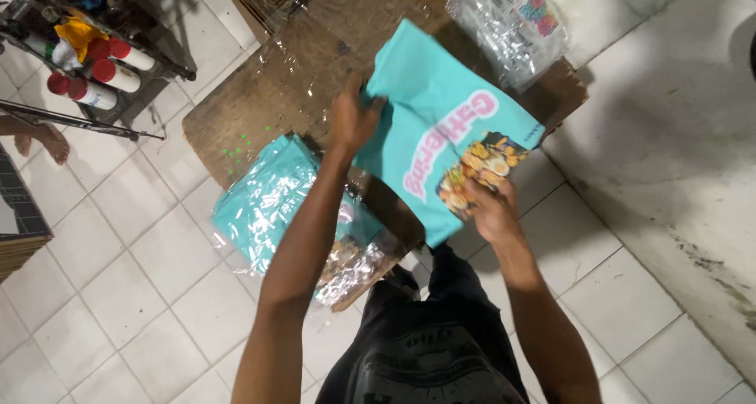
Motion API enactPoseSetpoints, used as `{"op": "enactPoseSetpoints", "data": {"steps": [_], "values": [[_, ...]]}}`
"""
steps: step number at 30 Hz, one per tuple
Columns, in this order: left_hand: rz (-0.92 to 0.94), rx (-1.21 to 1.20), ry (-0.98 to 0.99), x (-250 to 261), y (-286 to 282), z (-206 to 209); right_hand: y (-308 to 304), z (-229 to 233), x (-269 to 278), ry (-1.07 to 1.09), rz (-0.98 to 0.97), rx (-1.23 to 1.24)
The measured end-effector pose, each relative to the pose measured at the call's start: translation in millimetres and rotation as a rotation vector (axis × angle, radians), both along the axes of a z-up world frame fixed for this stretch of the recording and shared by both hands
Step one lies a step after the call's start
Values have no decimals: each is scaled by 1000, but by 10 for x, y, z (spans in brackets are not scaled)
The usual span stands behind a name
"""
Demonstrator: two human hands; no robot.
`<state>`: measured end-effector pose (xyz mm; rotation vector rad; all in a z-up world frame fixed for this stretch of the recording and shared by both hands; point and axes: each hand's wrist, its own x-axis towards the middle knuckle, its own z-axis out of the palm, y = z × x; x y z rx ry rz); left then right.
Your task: Sorting and organizing individually packaged t-shirts on a work table
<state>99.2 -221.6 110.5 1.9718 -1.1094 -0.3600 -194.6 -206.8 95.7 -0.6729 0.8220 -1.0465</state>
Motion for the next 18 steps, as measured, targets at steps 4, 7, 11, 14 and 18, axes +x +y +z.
{"op": "enactPoseSetpoints", "data": {"steps": [4,7,11,14,18], "values": [[14,382,-140,481,-699,-1282,-444,-927,240,182,31,241],[27,635,-210,724,-797,-2200,-597,-1499,152,464,61,194],[103,696,-97,544,-613,-1681,-665,-2473,-296,500,149,164],[146,693,-112,597,-756,-1553,-740,-2692,-355,558,168,89],[109,515,-108,551,-474,-1691,-663,-1603,-116,508,139,312]]}}
